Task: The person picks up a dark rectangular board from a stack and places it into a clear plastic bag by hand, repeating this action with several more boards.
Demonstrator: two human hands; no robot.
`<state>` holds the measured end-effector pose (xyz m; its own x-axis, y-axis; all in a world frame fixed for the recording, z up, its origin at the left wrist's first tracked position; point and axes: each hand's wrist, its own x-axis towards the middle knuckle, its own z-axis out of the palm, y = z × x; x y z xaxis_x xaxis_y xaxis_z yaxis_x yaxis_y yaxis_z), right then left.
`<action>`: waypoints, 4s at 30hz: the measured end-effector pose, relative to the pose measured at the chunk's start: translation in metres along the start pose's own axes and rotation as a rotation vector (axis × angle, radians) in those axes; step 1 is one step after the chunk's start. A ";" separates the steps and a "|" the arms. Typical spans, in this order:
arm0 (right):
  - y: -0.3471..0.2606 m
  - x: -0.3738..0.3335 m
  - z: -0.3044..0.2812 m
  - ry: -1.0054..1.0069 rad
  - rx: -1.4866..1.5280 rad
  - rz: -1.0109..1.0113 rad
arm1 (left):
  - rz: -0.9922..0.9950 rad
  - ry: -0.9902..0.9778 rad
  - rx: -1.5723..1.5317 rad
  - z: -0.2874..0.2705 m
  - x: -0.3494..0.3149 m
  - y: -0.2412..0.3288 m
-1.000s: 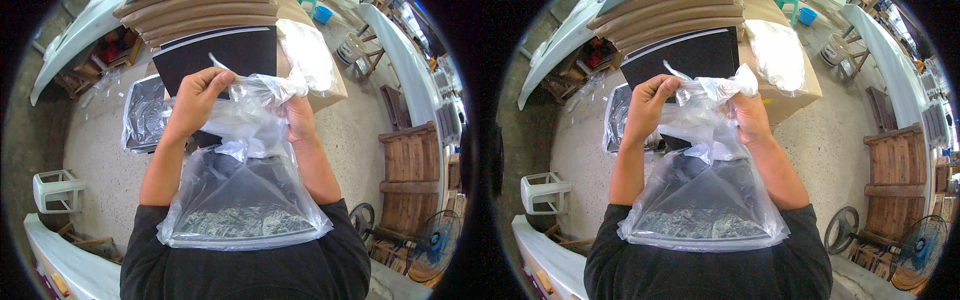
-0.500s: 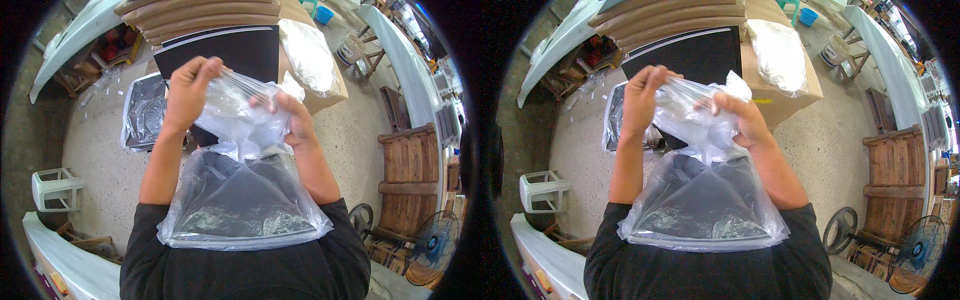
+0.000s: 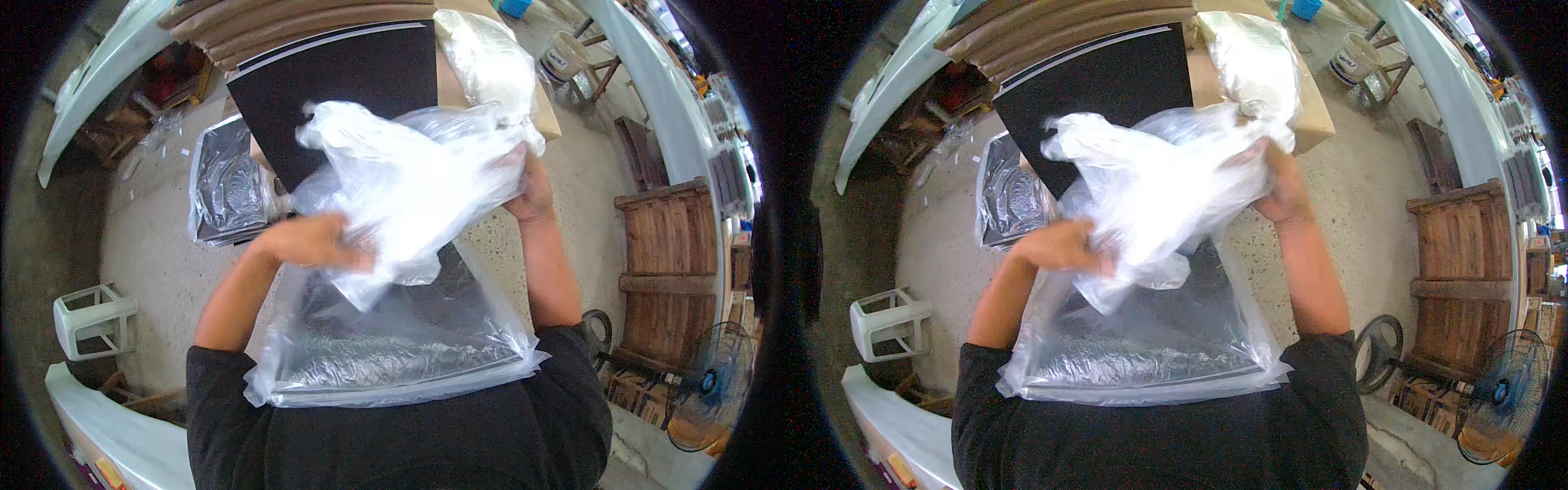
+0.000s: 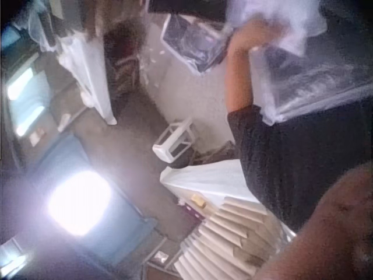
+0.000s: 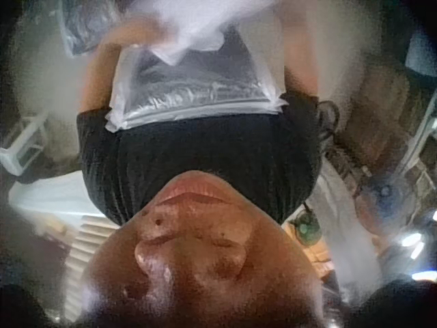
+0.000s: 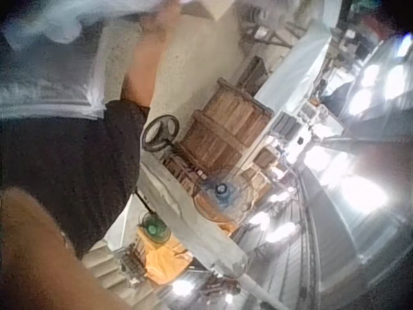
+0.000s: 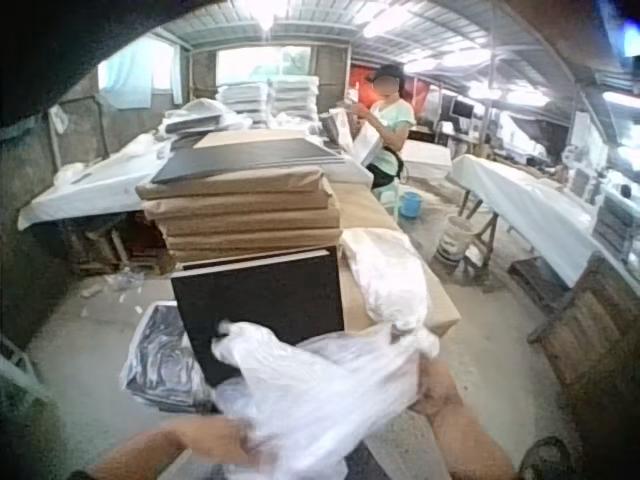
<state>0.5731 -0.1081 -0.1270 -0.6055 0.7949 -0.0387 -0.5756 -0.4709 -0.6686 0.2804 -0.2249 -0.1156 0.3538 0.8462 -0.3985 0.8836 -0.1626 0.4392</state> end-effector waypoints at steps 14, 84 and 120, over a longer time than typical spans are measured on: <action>0.044 -0.005 -0.007 0.137 0.225 -0.148 | 0.129 0.061 -0.828 0.033 0.012 -0.054; 0.035 0.028 0.101 -0.190 -0.053 0.030 | 0.247 0.877 -0.962 -0.038 0.039 0.070; 0.052 0.034 0.086 0.070 -0.116 -0.094 | 0.206 0.718 -1.221 -0.031 0.029 0.063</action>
<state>0.4750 -0.1384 -0.0998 -0.5101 0.8598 -0.0209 -0.5577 -0.3492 -0.7530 0.3370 -0.1947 -0.0751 -0.1135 0.9902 0.0812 -0.1066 -0.0934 0.9899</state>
